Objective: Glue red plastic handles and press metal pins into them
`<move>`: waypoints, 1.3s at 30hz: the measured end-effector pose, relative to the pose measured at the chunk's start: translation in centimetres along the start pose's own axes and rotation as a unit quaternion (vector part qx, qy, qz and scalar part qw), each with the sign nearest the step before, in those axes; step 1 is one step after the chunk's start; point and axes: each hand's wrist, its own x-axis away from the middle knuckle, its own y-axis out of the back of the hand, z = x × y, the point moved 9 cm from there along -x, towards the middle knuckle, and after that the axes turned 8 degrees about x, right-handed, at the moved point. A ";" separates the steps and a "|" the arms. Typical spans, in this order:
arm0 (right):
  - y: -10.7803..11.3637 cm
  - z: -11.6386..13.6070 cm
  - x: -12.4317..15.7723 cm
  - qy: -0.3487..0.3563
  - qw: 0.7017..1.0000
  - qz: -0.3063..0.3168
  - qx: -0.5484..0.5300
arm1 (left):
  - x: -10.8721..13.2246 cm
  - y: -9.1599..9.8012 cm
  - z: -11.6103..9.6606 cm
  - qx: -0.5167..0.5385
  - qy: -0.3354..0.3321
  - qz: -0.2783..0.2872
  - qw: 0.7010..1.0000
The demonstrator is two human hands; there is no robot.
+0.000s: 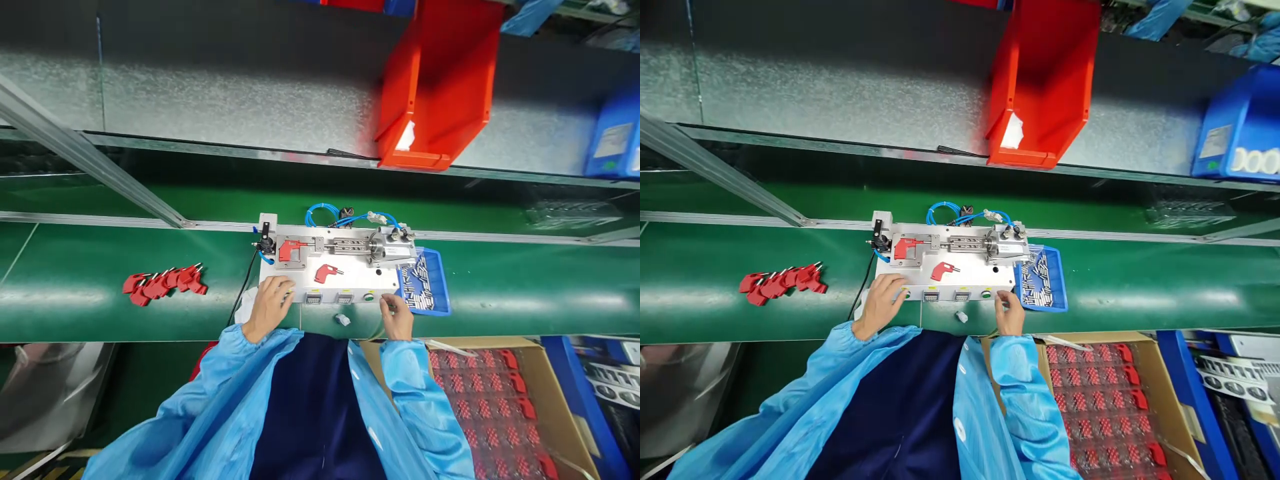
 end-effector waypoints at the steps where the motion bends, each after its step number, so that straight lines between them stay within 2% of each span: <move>1: -0.4 -0.3 0.3 -0.007 1.000 0.006 -0.009 | -0.8 -0.4 -0.8 -0.015 -0.010 0.006 1.000; 4: -2.1 0.2 0.6 -0.014 0.999 0.024 -0.035 | -5.0 -1.1 -2.3 -0.086 -0.016 0.024 0.996; 8: -3.3 1.1 0.6 -0.018 0.997 0.039 -0.058 | -9.6 -2.1 -2.6 -0.177 0.017 0.069 0.982; 11: -3.1 0.9 0.8 -0.030 0.997 0.045 -0.063 | -10.7 -2.6 -2.7 -0.196 0.020 0.086 0.977; 16: -3.2 -0.4 1.6 -0.058 0.995 0.054 -0.057 | -10.9 -2.6 -3.0 -0.200 0.010 0.095 0.975; 19: -3.6 -0.8 1.9 -0.067 0.994 0.062 -0.051 | -10.2 -2.4 -3.1 -0.198 0.001 0.098 0.975; 21: -3.8 -1.0 2.0 -0.071 0.994 0.066 -0.048 | -8.8 -2.1 -3.1 -0.174 -0.003 0.086 0.981; 24: -3.7 -1.4 2.2 -0.076 0.994 0.067 -0.045 | -5.2 -1.9 -2.2 -0.106 0.027 0.085 0.990; 28: -4.0 -1.9 2.4 -0.083 0.993 0.069 -0.039 | 0.7 -3.1 -0.1 -0.069 0.106 0.157 0.979; 30: -4.5 -2.0 2.3 -0.083 0.993 0.073 -0.034 | 2.6 -3.7 0.9 -0.080 0.142 0.184 0.969; 32: -5.0 -2.0 2.0 -0.079 0.993 0.078 -0.027 | 3.5 -4.1 2.2 -0.097 0.185 0.199 0.957; 35: -5.6 -2.1 1.6 -0.074 0.994 0.078 -0.009 | 3.2 -4.4 3.9 -0.121 0.236 0.212 0.941; 39: -5.2 -3.0 1.4 -0.082 0.994 0.069 0.024 | 2.5 -4.5 4.9 -0.136 0.254 0.244 0.926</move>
